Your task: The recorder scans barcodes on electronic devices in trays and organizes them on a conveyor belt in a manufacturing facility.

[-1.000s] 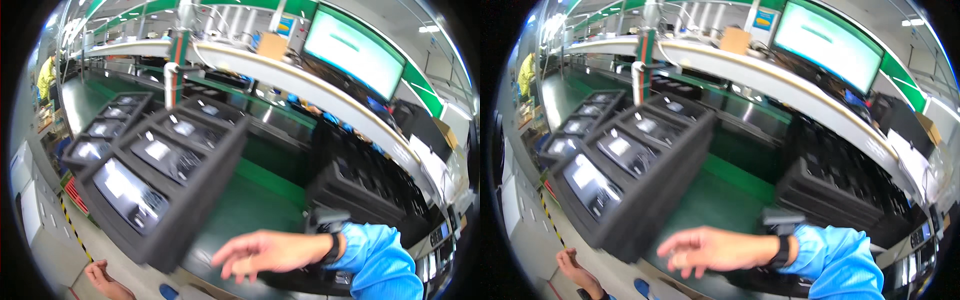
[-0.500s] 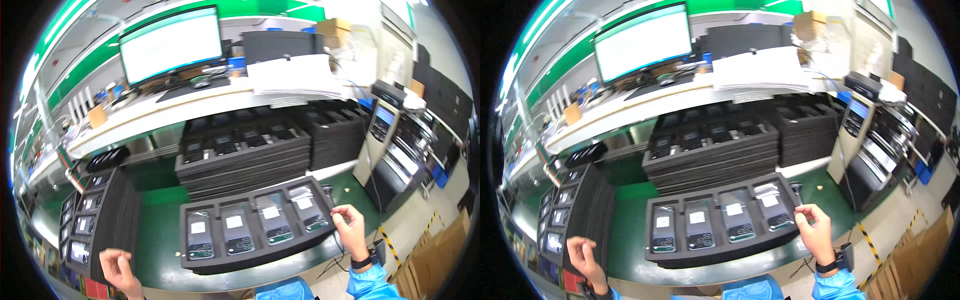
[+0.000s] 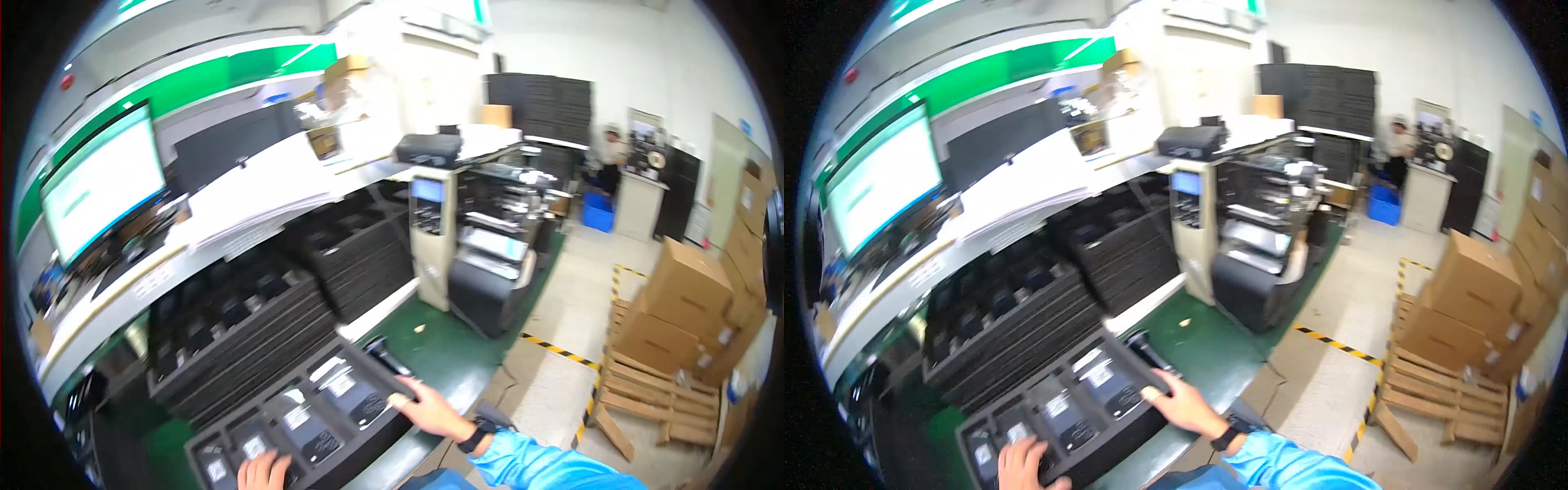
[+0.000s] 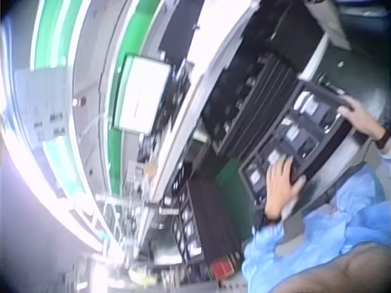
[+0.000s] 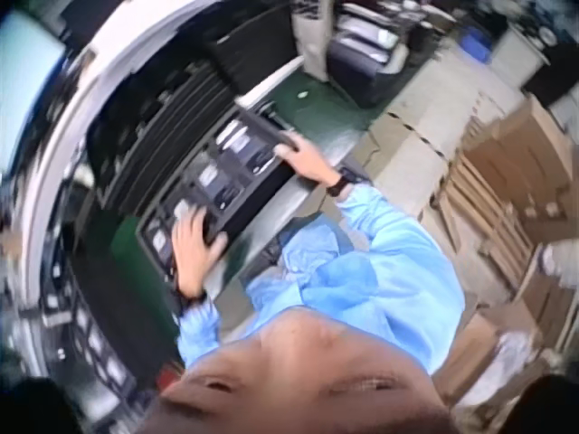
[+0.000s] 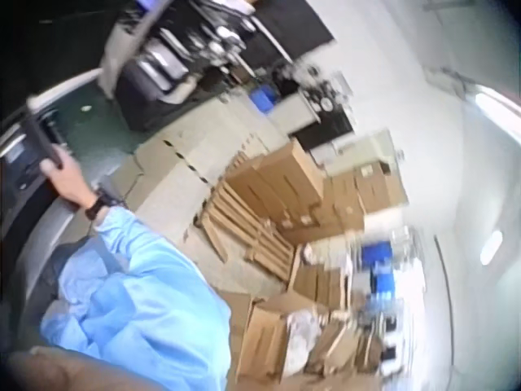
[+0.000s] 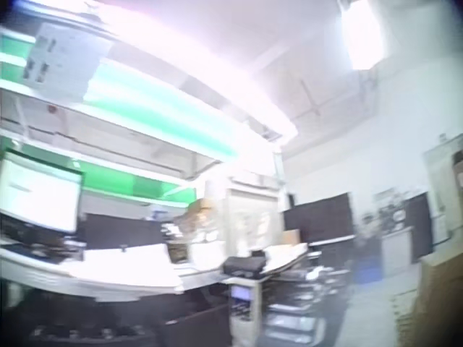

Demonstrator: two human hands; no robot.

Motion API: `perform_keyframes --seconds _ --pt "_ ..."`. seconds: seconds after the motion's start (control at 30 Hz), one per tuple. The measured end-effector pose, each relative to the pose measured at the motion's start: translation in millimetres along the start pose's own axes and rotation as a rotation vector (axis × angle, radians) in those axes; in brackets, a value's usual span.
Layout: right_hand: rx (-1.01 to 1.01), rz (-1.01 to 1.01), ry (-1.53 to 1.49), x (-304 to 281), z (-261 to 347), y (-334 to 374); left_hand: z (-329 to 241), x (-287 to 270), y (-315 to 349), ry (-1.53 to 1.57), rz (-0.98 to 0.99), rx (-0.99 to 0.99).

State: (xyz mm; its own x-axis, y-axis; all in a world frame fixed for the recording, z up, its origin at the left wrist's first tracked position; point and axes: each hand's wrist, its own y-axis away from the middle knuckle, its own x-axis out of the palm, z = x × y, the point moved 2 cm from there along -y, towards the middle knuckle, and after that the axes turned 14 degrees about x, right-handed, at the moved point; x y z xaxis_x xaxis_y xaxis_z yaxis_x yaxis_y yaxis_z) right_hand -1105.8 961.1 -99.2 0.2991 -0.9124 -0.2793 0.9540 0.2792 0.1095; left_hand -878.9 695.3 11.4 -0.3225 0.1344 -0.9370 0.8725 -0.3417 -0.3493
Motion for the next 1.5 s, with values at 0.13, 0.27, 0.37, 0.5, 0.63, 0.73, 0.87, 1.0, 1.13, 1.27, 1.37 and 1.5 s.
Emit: perform_keyframes --seconds 0.13,0.27,0.37,0.5,0.63,0.73,0.87,1.0,1.13,1.27,1.37,1.5 --pt "0.039 0.071 -0.18 11 2 -1 -12 -6 33 -0.138 0.14 -0.156" --pt "-0.006 0.047 -0.105 40 8 9 9 -9 60 -0.129 0.105 -0.208" --pt "0.028 0.144 -0.097 69 17 20 24 -21 82 -0.153 0.059 -0.28" --pt "-0.087 0.046 -0.014 99 30 23 39 -31 102 -0.16 0.011 -0.286" --pt "-0.108 0.142 -0.097 93 28 20 47 -21 103 -0.228 0.055 -0.242" --pt "-0.133 0.044 -0.22 61 27 6 50 -29 95 -0.044 -0.001 -0.282" --pt "-0.274 -0.604 0.258 3 34 -30 75 -59 54 -0.096 -0.147 -0.169" --pt "-0.077 -0.48 0.54 -8 29 -72 122 -51 -15 -0.091 -0.249 -0.022" --pt "-0.037 -0.324 0.694 0 34 -82 141 4 -84 0.061 -0.177 0.154" --pt "0.291 0.115 -0.246 6 61 -56 138 55 -110 0.295 -0.16 0.121" --pt "0.626 0.697 -0.686 14 97 -24 133 75 -108 0.333 -0.24 0.103" --pt "0.656 0.847 -0.503 50 124 1 134 81 -102 0.355 -0.281 0.07"
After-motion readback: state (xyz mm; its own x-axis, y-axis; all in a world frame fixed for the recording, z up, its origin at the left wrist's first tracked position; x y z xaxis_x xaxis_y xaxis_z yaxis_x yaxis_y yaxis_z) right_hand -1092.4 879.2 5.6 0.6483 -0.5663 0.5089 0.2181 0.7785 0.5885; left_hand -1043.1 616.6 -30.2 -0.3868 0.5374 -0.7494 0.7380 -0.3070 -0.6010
